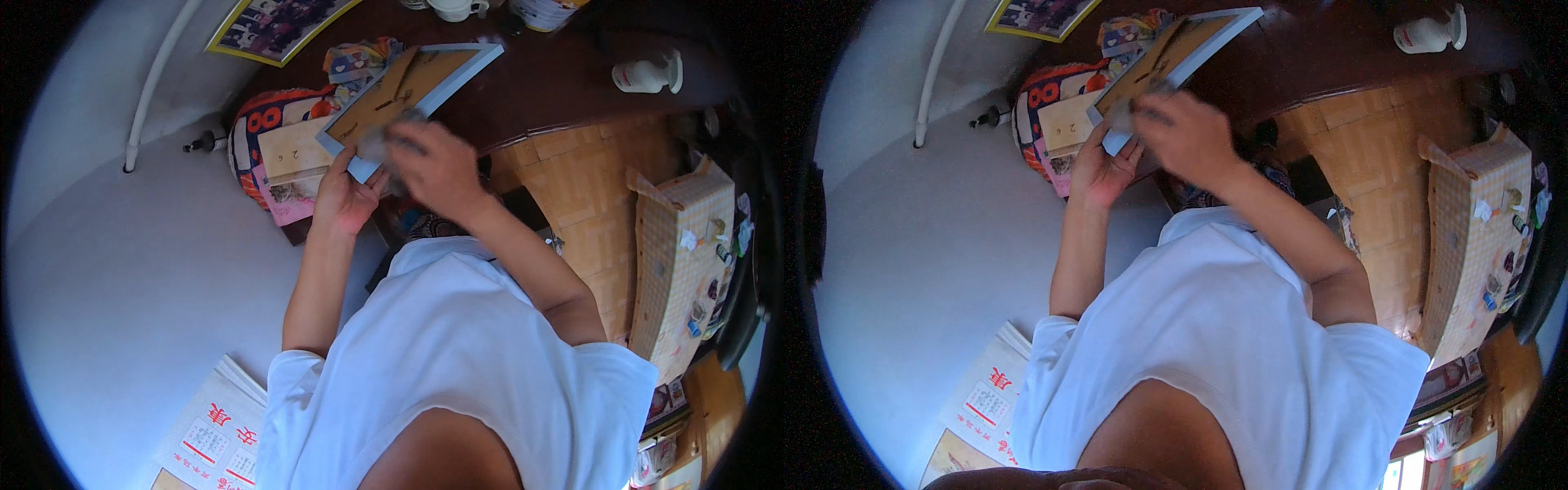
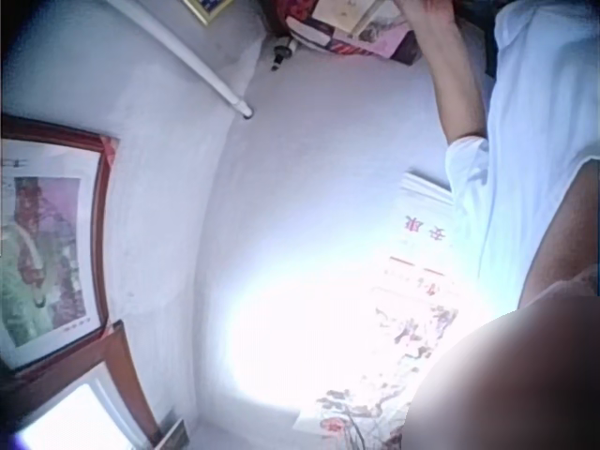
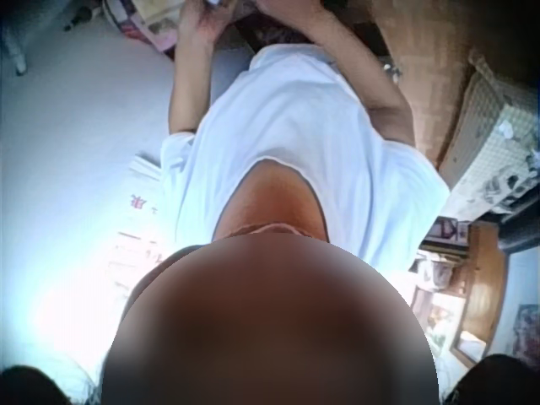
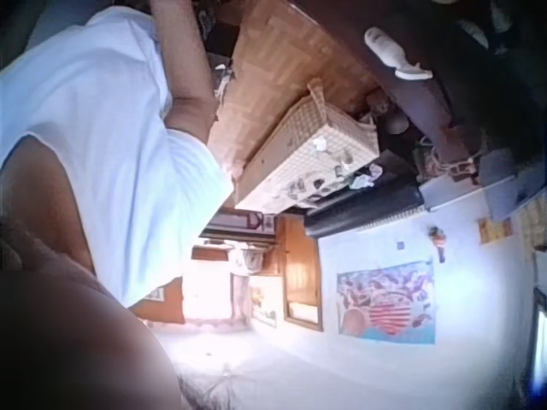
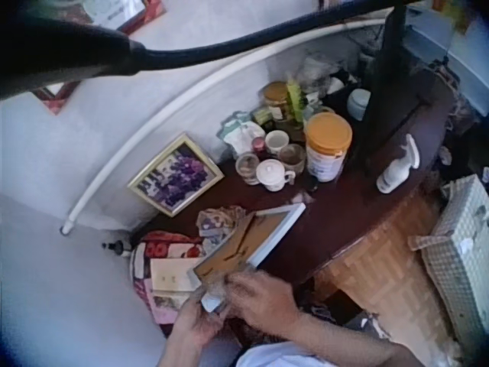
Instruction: The person wipes the back and front of a photo frame with a cloth, sprays a cleaning solution onto the glass, and continues wiping the frame and surrounding table area. The person handles a spray bottle and multiple cloths while cleaning the frame and nearby surfaces.
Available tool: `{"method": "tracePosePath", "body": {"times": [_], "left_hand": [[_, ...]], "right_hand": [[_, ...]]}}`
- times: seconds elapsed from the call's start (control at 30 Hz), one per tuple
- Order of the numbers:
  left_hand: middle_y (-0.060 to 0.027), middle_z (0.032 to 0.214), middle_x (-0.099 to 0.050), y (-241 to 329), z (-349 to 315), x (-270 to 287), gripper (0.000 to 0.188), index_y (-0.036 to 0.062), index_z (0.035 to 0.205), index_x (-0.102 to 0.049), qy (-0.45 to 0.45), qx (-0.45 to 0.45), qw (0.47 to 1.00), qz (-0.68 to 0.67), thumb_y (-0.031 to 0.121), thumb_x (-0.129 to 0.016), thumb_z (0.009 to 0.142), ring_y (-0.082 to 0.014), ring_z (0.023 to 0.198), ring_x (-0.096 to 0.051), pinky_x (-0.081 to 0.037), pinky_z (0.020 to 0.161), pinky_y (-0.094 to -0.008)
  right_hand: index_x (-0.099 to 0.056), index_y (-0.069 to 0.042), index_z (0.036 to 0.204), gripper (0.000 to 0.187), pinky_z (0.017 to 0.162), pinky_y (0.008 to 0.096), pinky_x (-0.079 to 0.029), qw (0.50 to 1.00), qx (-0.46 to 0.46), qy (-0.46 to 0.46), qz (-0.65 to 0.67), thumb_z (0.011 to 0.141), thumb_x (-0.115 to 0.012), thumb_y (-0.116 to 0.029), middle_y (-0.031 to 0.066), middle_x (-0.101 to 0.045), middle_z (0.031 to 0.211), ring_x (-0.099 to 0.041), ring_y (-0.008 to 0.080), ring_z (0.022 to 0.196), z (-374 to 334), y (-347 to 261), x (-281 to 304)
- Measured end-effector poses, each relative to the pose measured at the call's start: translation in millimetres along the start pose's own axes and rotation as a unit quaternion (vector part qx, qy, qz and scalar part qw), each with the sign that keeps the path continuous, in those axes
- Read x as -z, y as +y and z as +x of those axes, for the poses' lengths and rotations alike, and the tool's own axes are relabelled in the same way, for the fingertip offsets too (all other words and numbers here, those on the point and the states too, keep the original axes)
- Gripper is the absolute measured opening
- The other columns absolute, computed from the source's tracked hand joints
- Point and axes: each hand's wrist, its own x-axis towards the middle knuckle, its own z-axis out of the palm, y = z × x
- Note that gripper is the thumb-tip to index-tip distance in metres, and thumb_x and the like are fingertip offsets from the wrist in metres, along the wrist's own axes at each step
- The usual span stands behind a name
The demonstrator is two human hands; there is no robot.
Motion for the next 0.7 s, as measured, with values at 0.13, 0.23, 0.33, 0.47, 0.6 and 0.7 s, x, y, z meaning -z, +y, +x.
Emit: {"method": "tracePosePath", "body": {"times": [0.13,0.23,0.33,0.47,0.6,0.7], "left_hand": [[-0.0102,0.119,-0.065,-2,-11,-23,0.028,0.0095,0.128,-0.053,0.05,-0.017,0.998,0.031,0.022,-0.051,0.103,-0.0301,0.114,-0.063,-0.05,0.103,-0.0446],[-0.0147,0.124,-0.063,-3,-4,-17,0.029,0.0073,0.127,-0.054,0.065,-0.031,0.997,0.006,0.02,-0.055,0.101,-0.0344,0.115,-0.063,-0.05,0.103,-0.0457],[-0.0124,0.123,-0.063,2,10,19,0.029,0.0079,0.128,-0.054,-0.001,-0.016,1.0,-0.012,0.019,-0.056,0.101,-0.0325,0.114,-0.063,-0.049,0.104,-0.0473],[-0.0116,0.123,-0.063,7,2,22,0.031,0.0073,0.127,-0.054,0.063,0.01,0.998,-0.002,0.018,-0.059,0.099,-0.0321,0.116,-0.062,-0.049,0.104,-0.0487],[-0.016,0.127,-0.061,6,-7,21,0.038,0.0046,0.132,-0.049,0.066,0.0,0.998,0.019,0.018,-0.06,0.099,-0.0354,0.119,-0.061,-0.051,0.101,-0.0481],[-0.0247,0.124,-0.061,4,-9,30,0.035,0.0015,0.125,-0.051,0.031,-0.031,0.998,0.048,0.019,-0.063,0.097,-0.038,0.115,-0.062,-0.059,0.089,-0.0478]], "right_hand": [[-0.071,-0.01,0.103,0.02,0.079,0.0404,-0.056,0.992,-0.095,0.064,-0.059,0.083,-0.068,-0.011,0.0069,-0.062,0.122,-0.063,0.0302,0.104,8,55,14],[-0.07,-0.011,0.104,0.025,0.078,0.0406,-0.056,0.995,-0.059,0.052,-0.054,0.08,-0.068,-0.012,0.0074,-0.063,0.121,-0.063,0.0299,0.102,3,32,-3],[-0.069,-0.007,0.102,0.028,0.08,0.0395,-0.054,0.998,0.01,-0.051,0.034,0.074,-0.068,-0.004,0.0116,-0.063,0.117,-0.063,0.0306,0.099,1,-22,-9],[-0.068,-0.006,0.103,0.03,0.082,0.0407,-0.053,0.994,0.071,0.059,0.059,0.074,-0.068,-0.004,0.0121,-0.063,0.116,-0.062,0.031,0.096,-4,14,-34],[-0.068,-0.006,0.108,0.029,0.085,0.0419,-0.053,0.997,-0.023,0.07,-0.013,0.079,-0.069,-0.006,0.0117,-0.063,0.119,-0.063,0.0331,0.103,2,70,-9],[-0.069,-0.013,0.111,0.025,0.084,0.0416,-0.055,0.988,-0.081,0.065,-0.117,0.086,-0.069,-0.016,0.0073,-0.061,0.125,-0.064,0.0315,0.105,-1,114,3]]}}
